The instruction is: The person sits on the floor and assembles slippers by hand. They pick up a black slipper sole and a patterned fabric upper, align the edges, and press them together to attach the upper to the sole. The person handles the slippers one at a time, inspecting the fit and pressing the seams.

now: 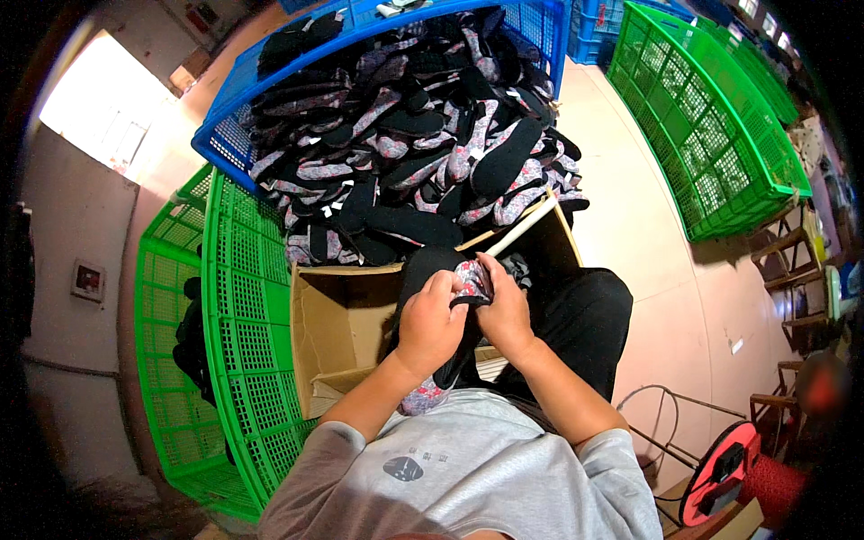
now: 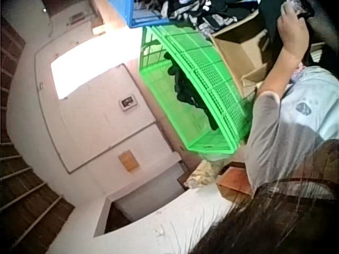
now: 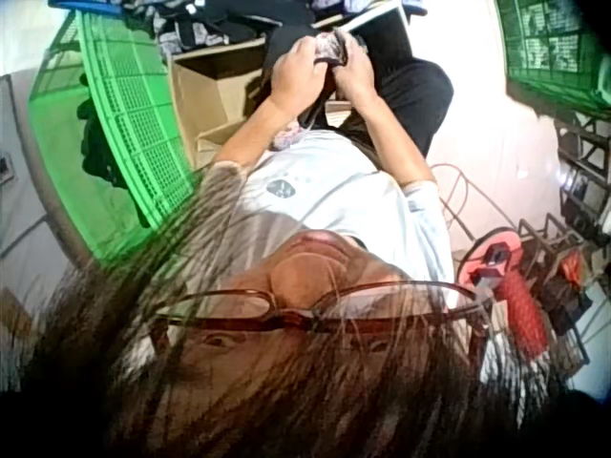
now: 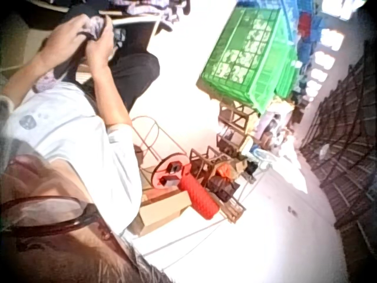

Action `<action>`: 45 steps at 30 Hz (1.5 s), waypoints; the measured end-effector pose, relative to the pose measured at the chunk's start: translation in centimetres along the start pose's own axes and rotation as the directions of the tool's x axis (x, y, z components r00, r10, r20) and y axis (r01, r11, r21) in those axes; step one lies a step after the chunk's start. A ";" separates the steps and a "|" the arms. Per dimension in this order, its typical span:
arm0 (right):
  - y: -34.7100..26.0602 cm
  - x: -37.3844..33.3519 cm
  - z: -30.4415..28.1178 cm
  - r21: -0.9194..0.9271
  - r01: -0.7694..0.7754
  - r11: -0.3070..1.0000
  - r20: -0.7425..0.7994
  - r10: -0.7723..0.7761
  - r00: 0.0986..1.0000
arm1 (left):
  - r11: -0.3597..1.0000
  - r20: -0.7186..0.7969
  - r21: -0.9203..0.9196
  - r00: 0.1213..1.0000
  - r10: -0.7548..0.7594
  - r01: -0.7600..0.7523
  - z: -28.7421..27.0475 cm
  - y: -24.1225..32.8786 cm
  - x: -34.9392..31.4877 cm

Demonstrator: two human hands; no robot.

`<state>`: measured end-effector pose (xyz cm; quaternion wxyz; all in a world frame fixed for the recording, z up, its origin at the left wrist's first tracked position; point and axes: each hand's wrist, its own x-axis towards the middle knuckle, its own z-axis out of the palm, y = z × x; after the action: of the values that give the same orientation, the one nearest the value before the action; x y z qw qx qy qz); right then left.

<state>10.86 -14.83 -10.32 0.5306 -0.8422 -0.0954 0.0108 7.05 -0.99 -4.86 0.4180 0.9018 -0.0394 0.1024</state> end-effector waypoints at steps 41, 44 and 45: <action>0.5 1.6 -4.7 0.245 0.066 0.967 0.677 -0.219 0.702 | 0.940 0.490 -0.337 0.863 0.124 0.056 -4.8 -4.0 -0.8; 0.9 1.2 -4.2 0.346 -0.068 0.936 0.682 -0.201 0.704 | 0.819 0.586 -0.456 0.810 -0.018 0.349 -4.8 -5.6 -1.4; 0.9 0.9 -3.8 0.389 -0.188 0.902 0.697 -0.154 0.701 | 0.744 0.618 -0.497 0.784 -0.059 0.447 -4.8 -5.7 -1.7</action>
<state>12.32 -18.47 -9.38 0.6242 -0.6333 -0.2803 0.3615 5.60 6.37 -6.48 0.6691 0.6974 -0.0633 -0.2487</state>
